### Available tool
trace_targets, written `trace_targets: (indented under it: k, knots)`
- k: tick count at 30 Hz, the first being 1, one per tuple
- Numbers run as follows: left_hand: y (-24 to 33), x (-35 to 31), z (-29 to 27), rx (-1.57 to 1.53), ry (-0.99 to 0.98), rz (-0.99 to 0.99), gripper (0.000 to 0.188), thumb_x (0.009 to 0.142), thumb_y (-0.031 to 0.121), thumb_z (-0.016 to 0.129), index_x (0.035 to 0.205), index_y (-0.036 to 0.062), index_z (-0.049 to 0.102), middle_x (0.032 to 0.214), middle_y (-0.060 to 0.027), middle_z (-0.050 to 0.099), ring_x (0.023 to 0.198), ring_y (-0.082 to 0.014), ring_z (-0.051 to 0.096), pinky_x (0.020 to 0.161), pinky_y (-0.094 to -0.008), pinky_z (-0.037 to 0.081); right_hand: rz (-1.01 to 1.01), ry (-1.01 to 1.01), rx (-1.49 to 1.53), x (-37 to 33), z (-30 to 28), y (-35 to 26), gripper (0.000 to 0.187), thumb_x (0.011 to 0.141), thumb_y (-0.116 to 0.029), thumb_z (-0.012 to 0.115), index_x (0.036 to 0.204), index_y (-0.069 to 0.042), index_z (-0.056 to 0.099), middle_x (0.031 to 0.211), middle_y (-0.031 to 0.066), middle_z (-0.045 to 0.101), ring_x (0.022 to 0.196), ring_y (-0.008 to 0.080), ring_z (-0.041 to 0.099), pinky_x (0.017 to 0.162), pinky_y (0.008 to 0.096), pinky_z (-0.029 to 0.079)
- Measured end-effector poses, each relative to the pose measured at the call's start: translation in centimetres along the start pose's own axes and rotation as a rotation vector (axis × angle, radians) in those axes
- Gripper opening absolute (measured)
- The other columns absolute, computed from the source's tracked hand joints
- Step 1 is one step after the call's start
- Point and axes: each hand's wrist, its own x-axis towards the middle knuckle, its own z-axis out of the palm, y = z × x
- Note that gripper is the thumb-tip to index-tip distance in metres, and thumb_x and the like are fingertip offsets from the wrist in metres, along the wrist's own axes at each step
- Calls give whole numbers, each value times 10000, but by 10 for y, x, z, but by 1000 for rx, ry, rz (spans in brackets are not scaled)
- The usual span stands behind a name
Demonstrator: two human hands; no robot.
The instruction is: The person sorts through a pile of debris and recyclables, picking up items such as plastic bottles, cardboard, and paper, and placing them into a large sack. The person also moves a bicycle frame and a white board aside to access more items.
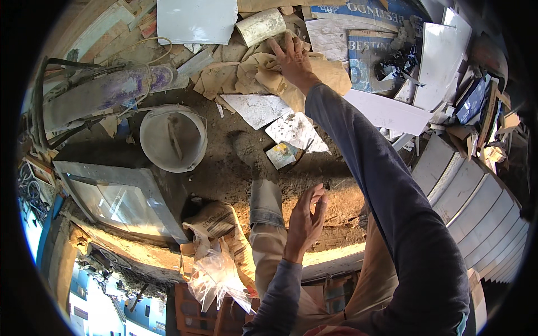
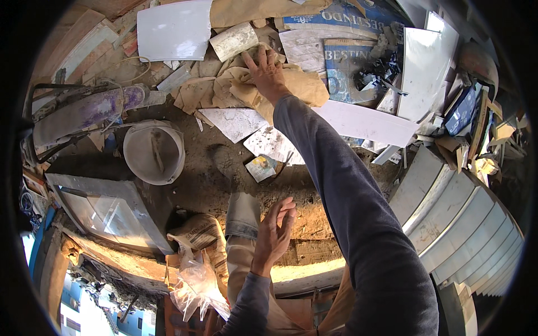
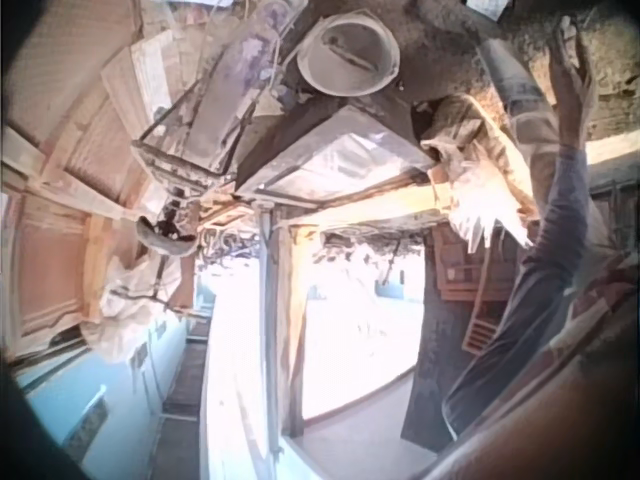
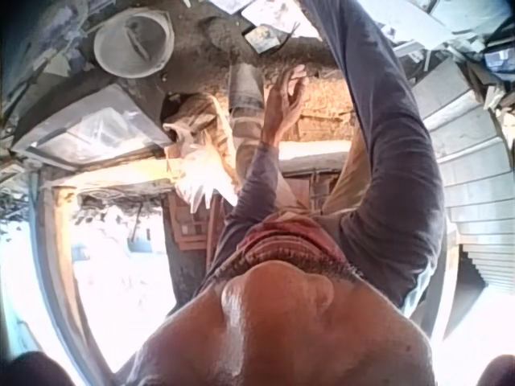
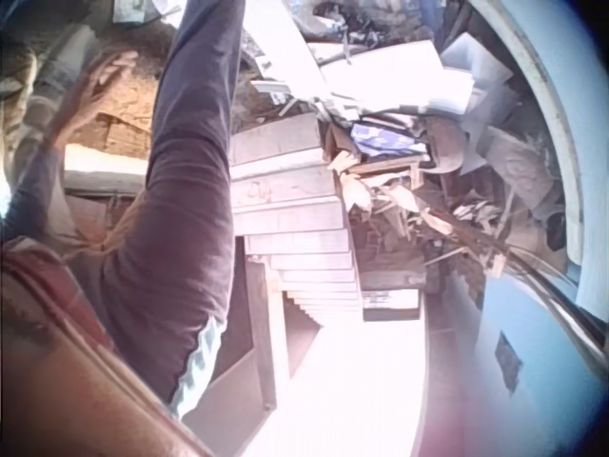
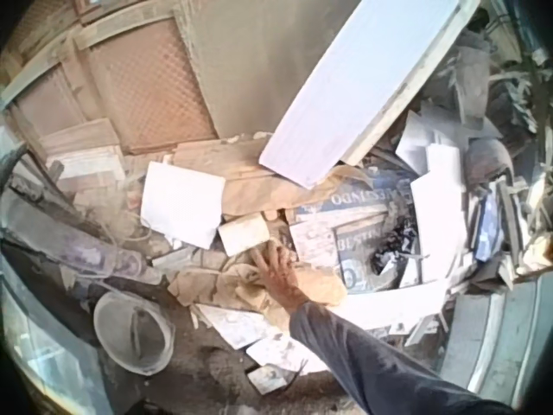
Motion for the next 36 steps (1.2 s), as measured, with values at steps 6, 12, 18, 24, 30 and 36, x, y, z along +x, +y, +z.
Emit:
trace_targets:
  k: [6, 12, 18, 24, 30, 36]
  knots:
    - [-16, -1, 0, -134, -21, -112, 480, 1095, 386, 524, 1422, 35, 524, 1317, -186, 656, 1211, -309, 653, 979, -424, 541, 114, -62, -156, -17, 0, 4, 759, 963, -154, 553, 1641, -102, 216, 1270, 258, 547, 1086, 385, 584, 899, 467, 516]
    - [-52, 12, 4, -459, 141, -181, 663, 1031, 487, 620, 1510, 66, 442, 1406, -189, 602, 1298, -293, 594, 1079, -389, 468, 179, -233, 333, -132, -77, 17, 616, 847, -216, 751, 1380, 0, 532, 1184, 271, 640, 1087, 454, 668, 862, 515, 564]
    - [-52, 5, 14, -959, 83, -392, 733, 914, 544, 755, 1446, 93, 533, 1353, -67, 620, 1214, -184, 614, 1011, -359, 523, 341, -362, 698, -304, -182, -33, 581, 810, -264, 807, 1300, -35, 595, 1144, 244, 644, 993, 451, 669, 855, 510, 554]
    - [-56, 8, 30, -1091, 233, -381, 552, 901, 298, 828, 1368, 96, 616, 1267, -6, 665, 1125, -163, 652, 961, -337, 552, 6, -996, 865, -301, -197, -19, 532, 851, -335, 785, 1257, -27, 632, 1041, 231, 677, 916, 377, 684, 839, 456, 545]
    - [-72, 18, 20, -960, 527, -259, 449, 912, 148, 802, 1318, 36, 649, 1271, -42, 686, 1122, -167, 651, 981, -312, 514, 340, -700, 704, -147, -104, 39, 520, 965, -338, 689, 1375, -28, 610, 1236, 217, 709, 1167, 329, 683, 1025, 423, 530]
    - [-66, 17, 19, -818, 549, -267, 434, 903, 102, 801, 1300, 13, 648, 1266, -50, 686, 1118, -170, 650, 988, -317, 506, -50, -180, -96, -124, -3, 59, 1107, 766, -181, 845, 1644, -84, 178, 1598, 227, 315, 1485, 412, 322, 1196, 574, 296]
